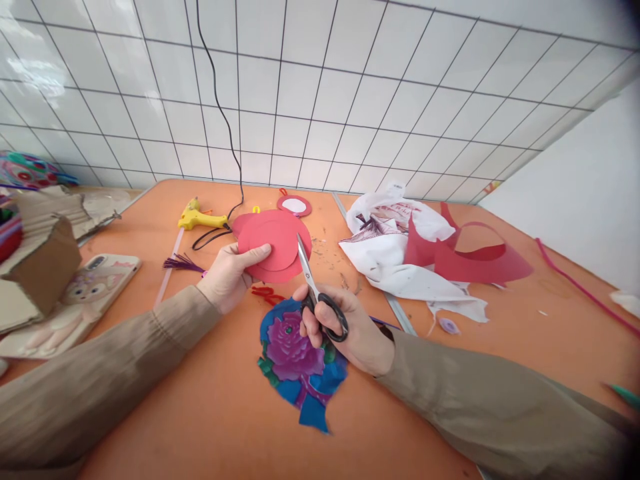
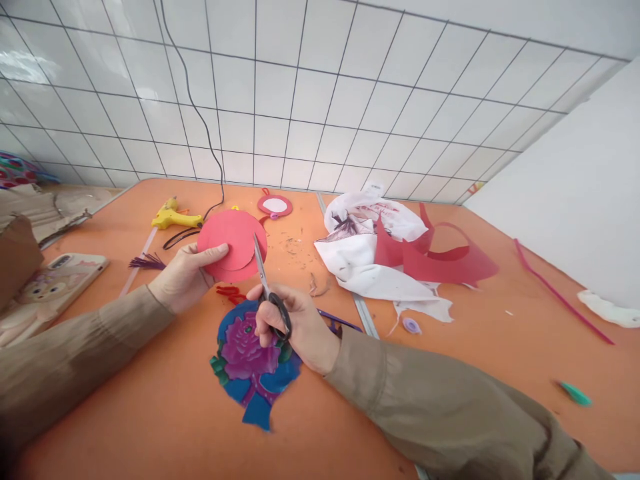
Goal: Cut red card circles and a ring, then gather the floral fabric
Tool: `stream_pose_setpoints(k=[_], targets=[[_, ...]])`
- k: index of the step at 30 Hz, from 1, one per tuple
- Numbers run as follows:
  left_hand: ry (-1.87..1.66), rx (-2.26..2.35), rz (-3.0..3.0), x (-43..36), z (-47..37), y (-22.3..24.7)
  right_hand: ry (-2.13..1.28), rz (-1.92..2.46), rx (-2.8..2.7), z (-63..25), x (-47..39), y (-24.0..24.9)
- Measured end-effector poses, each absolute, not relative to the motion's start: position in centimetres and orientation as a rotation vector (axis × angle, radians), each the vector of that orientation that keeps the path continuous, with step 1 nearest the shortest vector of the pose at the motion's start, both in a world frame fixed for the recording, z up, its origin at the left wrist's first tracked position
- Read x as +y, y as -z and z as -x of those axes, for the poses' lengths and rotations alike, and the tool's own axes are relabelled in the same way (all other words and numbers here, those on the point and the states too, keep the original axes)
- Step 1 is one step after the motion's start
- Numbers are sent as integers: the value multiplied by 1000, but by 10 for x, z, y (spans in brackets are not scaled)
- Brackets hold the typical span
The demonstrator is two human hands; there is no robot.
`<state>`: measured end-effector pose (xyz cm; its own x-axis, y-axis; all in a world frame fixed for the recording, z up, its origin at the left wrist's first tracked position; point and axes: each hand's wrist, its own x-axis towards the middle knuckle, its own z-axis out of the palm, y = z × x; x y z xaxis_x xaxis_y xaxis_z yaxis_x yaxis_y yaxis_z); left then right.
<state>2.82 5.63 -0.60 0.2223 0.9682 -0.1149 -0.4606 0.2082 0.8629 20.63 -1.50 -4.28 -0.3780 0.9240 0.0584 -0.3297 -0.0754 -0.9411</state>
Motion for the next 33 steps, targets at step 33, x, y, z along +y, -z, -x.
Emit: stream_pose_setpoints(k=[33], targets=[[-1130,761,-888,58,-24,7,-1638,753,-1211,-206,-15,40]])
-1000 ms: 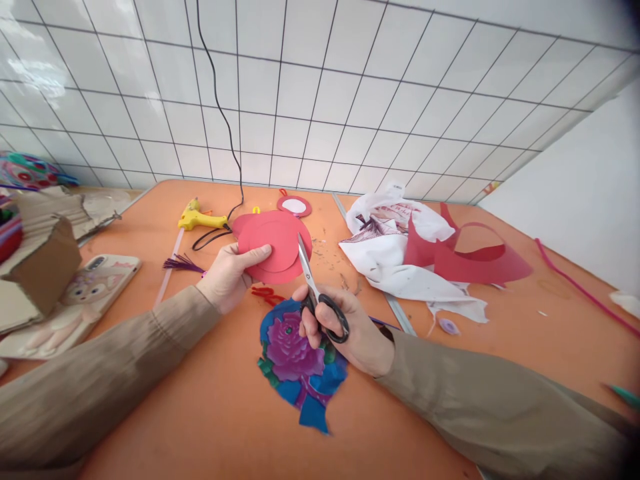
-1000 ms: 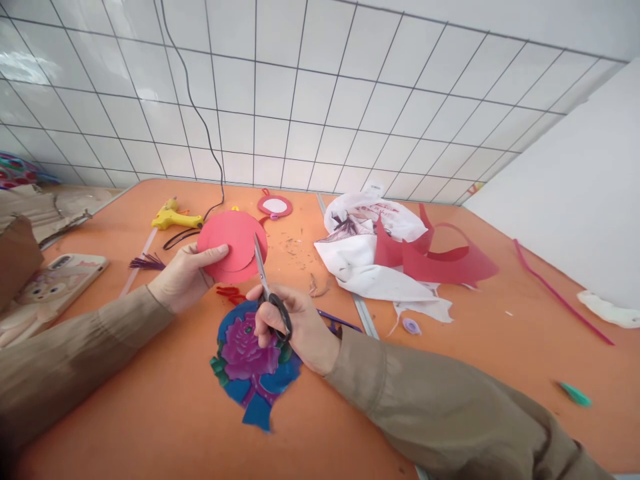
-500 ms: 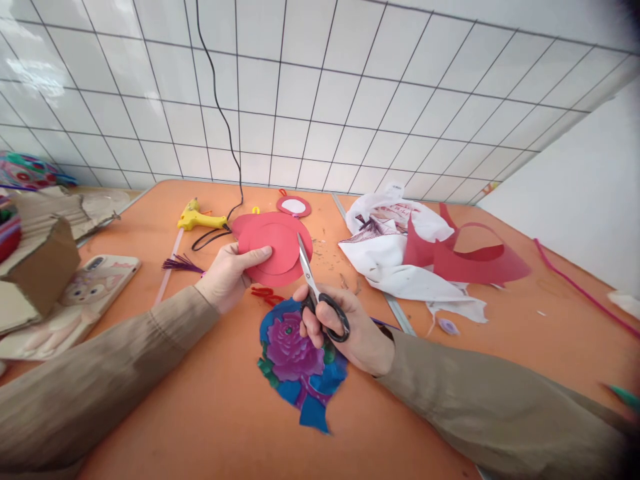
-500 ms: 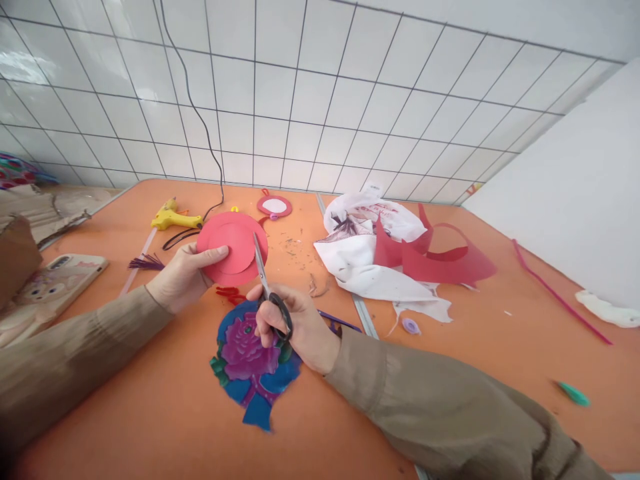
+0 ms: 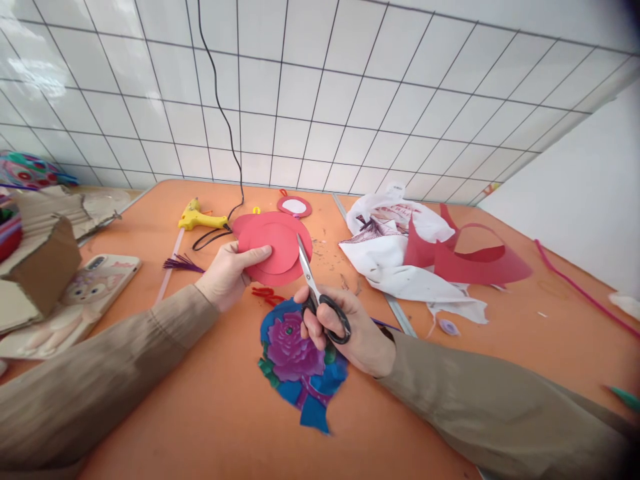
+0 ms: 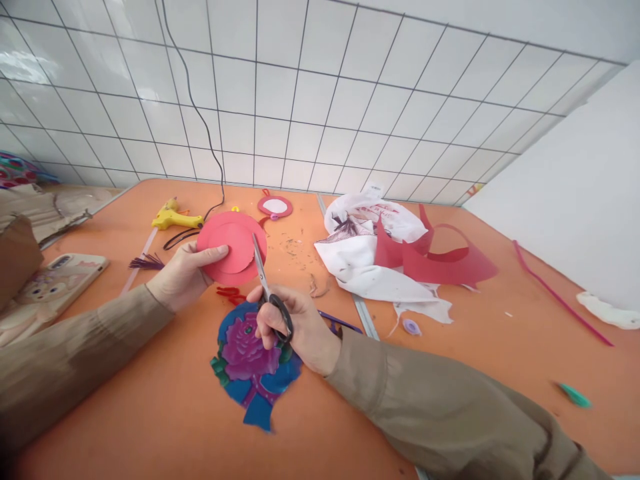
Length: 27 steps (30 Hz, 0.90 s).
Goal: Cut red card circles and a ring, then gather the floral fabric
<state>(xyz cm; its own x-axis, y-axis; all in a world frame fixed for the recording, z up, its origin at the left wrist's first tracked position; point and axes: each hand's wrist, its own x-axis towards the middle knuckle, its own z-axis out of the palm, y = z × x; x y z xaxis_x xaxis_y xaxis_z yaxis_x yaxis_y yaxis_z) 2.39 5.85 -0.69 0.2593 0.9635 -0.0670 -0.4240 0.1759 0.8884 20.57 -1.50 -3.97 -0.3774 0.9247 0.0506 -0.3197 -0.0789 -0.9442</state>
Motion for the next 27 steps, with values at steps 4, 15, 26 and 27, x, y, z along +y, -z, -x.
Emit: stream_pose_setpoints(k=[4,15,26,27], targets=[[-1128,764,-900,60,-23,8,-1640,749,-1209,-205,-16,40],[-1126,754,-907,60,-22,9,-1655,762,-1213,-207,-14,43],[-1077,752,-882,57,-26,10,-1615,765,-1235,-206,-14,42],[-1075,748,-879,56,-26,10,-1614,759,-1236,-206,-14,42]])
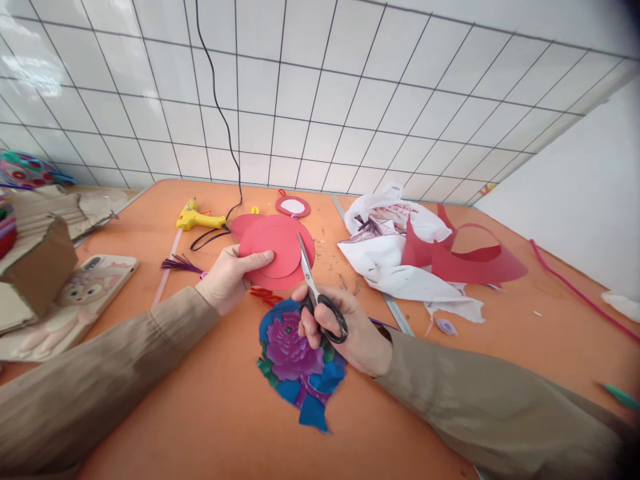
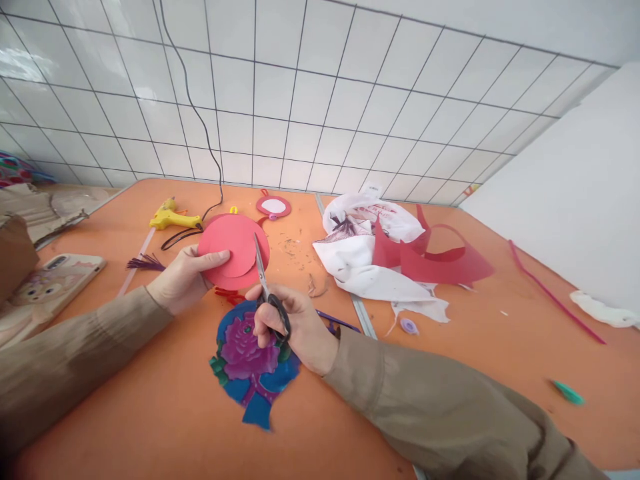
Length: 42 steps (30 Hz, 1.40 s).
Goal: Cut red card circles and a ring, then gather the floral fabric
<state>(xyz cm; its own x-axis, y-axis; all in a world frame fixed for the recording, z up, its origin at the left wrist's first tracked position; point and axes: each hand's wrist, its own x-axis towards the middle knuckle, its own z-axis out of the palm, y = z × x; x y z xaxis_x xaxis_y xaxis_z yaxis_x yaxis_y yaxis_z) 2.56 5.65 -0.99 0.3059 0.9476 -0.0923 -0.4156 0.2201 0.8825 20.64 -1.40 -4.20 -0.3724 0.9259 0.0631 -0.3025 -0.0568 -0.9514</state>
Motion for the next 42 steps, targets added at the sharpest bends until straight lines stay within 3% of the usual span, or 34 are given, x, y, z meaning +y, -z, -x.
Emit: stream_pose_setpoints(k=[28,37,42], targets=[[-1161,686,-768,65,-20,13,-1645,635,-1333,-212,-18,40],[-1131,713,-751,56,-27,10,-1162,776,-1217,-208,-12,21],[-1079,692,-754,44,-32,7,-1098,888,-1207,-205,-7,2]])
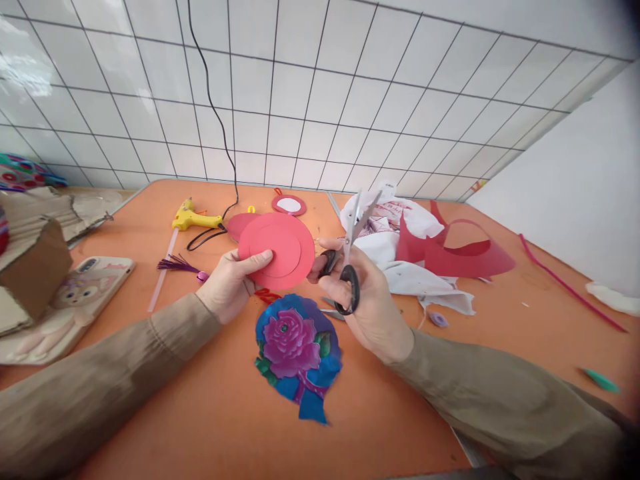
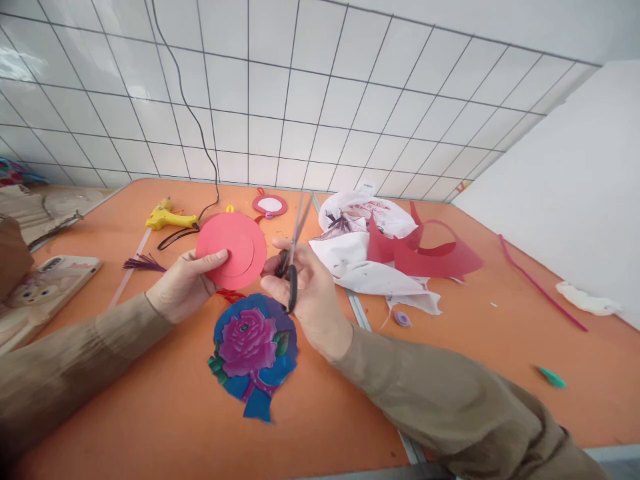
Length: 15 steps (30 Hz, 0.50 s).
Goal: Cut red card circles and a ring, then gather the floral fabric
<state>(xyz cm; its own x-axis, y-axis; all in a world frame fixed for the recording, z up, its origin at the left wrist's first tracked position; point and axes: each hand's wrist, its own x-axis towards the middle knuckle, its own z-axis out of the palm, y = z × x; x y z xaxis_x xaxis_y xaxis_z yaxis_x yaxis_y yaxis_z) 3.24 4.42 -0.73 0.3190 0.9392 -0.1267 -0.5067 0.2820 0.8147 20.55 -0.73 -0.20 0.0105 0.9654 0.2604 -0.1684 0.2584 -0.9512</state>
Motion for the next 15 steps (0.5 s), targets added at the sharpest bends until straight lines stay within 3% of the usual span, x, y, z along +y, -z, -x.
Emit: stream_pose_setpoints(k=[15], targets=[[-1006,714,-781,43,-29,7,-1271,983,-1166,-209,-2,-4]])
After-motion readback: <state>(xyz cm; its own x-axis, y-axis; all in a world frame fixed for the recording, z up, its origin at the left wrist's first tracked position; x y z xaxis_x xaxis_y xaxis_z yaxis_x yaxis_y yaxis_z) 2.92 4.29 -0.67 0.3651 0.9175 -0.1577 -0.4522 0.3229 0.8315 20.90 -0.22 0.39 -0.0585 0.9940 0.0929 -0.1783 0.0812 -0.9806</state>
